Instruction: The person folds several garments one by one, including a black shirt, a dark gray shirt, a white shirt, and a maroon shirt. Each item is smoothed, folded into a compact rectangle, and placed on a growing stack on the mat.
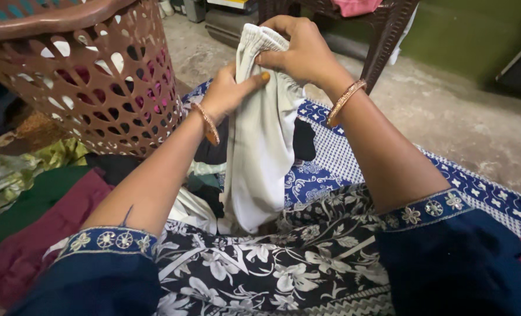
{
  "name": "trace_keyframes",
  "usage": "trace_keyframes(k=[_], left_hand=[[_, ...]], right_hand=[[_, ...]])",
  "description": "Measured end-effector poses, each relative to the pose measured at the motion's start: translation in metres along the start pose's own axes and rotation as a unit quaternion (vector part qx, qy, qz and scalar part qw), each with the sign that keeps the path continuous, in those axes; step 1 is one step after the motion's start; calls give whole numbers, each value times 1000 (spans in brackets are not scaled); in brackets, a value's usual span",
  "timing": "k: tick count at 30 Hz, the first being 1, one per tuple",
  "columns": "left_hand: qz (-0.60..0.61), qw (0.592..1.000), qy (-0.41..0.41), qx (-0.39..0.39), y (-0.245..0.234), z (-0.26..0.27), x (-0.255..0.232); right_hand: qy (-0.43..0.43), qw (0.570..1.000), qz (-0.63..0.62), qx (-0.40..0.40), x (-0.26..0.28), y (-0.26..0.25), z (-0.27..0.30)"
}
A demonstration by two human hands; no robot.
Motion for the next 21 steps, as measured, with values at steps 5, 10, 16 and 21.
trace_keyframes(k=[5,10,16,21], left_hand=[[-40,999,23,-12,1,-2,2],[3,999,-14,-47,-7,-2,2],[-120,992,5,25,-22,9,5],[-50,995,75,53,-37,15,15]], right_hand=[[-21,999,-20,-36,-1,-5,3],[-54,995,-72,-41,0,-9,11],[-44,996,-83,3,11,-9,27],[-21,999,-43,5,19,2,37]])
Point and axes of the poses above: each hand's wrist, its own z-axis away from the middle knuckle, its own y-axis out of the palm, x = y × z, the point moved 1 cm from there along -z, towards the middle knuckle, and after that the axes turned 10 degrees about y, right-handed, at the moved point
